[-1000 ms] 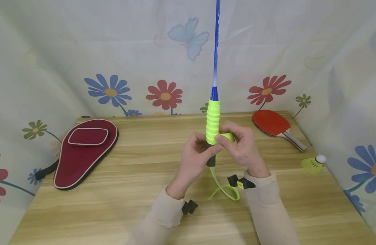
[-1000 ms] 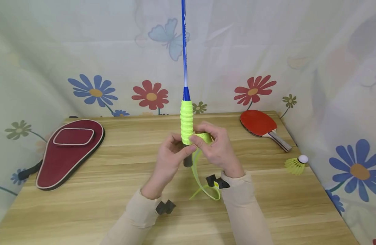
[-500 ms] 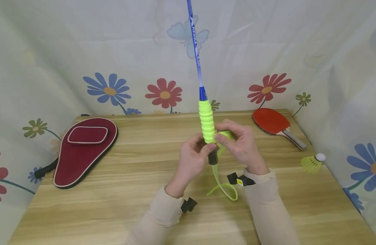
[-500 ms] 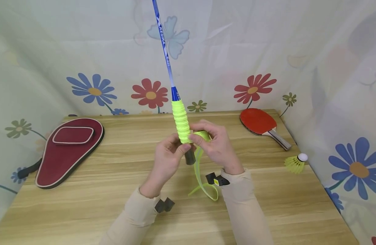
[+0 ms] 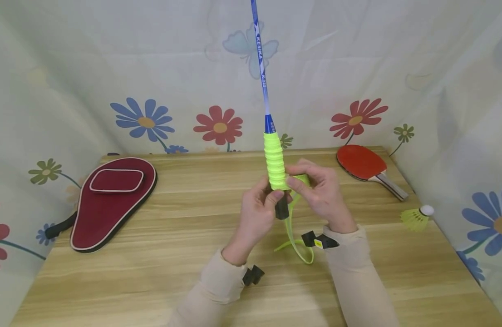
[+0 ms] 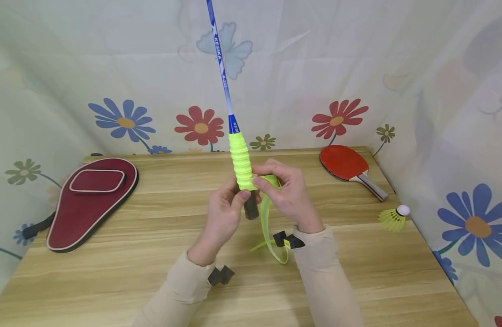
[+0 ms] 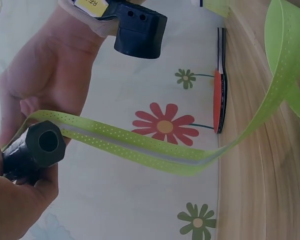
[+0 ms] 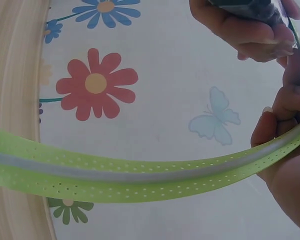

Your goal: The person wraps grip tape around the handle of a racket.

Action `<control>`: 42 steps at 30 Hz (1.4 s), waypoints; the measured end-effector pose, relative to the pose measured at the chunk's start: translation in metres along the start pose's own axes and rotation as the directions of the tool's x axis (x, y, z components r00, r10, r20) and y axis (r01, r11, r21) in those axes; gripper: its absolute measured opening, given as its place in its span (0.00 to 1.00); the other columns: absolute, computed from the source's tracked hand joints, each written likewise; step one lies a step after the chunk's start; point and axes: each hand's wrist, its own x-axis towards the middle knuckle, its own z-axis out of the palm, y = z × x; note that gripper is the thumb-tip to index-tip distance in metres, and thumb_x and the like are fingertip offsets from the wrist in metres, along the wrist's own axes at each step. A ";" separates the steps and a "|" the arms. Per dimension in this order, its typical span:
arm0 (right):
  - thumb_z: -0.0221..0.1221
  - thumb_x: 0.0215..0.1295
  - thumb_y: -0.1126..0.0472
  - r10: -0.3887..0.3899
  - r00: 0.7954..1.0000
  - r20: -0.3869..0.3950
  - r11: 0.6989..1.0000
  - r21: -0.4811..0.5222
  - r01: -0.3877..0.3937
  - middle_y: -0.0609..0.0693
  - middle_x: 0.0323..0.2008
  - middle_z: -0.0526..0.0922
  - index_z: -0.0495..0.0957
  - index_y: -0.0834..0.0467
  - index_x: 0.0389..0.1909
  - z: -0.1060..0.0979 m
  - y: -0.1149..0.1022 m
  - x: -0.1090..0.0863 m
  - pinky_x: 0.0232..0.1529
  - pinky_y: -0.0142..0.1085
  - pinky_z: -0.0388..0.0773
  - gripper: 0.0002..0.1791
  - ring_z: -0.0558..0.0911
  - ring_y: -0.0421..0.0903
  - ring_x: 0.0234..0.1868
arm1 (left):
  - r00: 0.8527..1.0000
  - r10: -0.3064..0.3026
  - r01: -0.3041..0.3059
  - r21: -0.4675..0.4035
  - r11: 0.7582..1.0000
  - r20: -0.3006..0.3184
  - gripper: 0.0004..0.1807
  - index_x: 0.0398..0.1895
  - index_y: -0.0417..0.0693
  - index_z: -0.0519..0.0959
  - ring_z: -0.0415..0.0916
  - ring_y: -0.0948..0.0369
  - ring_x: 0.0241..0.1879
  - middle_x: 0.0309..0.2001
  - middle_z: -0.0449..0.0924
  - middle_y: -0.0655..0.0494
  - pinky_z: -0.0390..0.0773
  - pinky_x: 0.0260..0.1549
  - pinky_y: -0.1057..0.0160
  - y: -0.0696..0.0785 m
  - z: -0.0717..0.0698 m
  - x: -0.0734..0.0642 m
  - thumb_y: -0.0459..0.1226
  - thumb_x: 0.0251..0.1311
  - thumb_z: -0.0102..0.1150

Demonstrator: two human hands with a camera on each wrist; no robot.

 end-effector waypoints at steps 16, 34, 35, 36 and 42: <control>0.65 0.62 0.66 -0.035 0.999 -0.001 0.999 -0.017 0.035 0.54 0.29 0.81 0.82 0.70 0.44 0.011 -0.001 0.002 0.31 0.34 0.71 0.13 0.74 0.48 0.30 | 0.997 0.063 -0.065 -0.054 0.996 -0.036 0.12 0.52 0.28 0.67 0.70 0.59 0.25 0.28 0.71 0.40 0.74 0.24 0.67 0.002 0.000 -0.002 0.28 0.74 0.37; 0.65 0.60 0.69 -0.017 0.999 0.030 1.000 0.009 0.017 0.56 0.35 0.84 0.80 0.69 0.44 0.016 -0.005 0.002 0.37 0.36 0.76 0.12 0.79 0.49 0.35 | 0.997 0.067 -0.073 -0.135 0.988 -0.045 0.12 0.55 0.35 0.56 0.64 0.64 0.16 0.22 0.67 0.49 0.67 0.13 0.70 0.008 -0.004 -0.006 0.33 0.75 0.35; 0.65 0.60 0.69 -0.009 0.999 0.033 1.000 0.006 0.009 0.56 0.35 0.84 0.80 0.69 0.44 0.016 -0.005 0.002 0.38 0.36 0.78 0.12 0.80 0.50 0.35 | 0.997 0.069 -0.075 -0.137 0.988 -0.045 0.12 0.55 0.35 0.56 0.63 0.64 0.15 0.22 0.67 0.49 0.67 0.13 0.70 0.008 -0.004 -0.006 0.33 0.75 0.35; 0.65 0.60 0.70 0.002 0.999 0.036 1.000 0.004 -0.002 0.56 0.36 0.84 0.79 0.69 0.44 0.016 -0.005 0.002 0.40 0.37 0.79 0.12 0.80 0.50 0.36 | 0.997 0.068 -0.074 -0.141 0.987 -0.045 0.12 0.55 0.35 0.56 0.63 0.64 0.15 0.22 0.67 0.49 0.67 0.13 0.70 0.009 -0.004 -0.006 0.34 0.75 0.35; 0.63 0.60 0.74 0.063 0.994 0.088 0.998 0.023 -0.065 0.56 0.36 0.82 0.76 0.69 0.49 0.017 -0.005 0.003 0.46 0.40 0.80 0.16 0.80 0.50 0.37 | 0.999 0.044 -0.044 -0.222 0.974 -0.004 0.19 0.63 0.36 0.53 0.63 0.65 0.14 0.21 0.67 0.54 0.66 0.12 0.70 0.010 -0.006 -0.006 0.33 0.74 0.34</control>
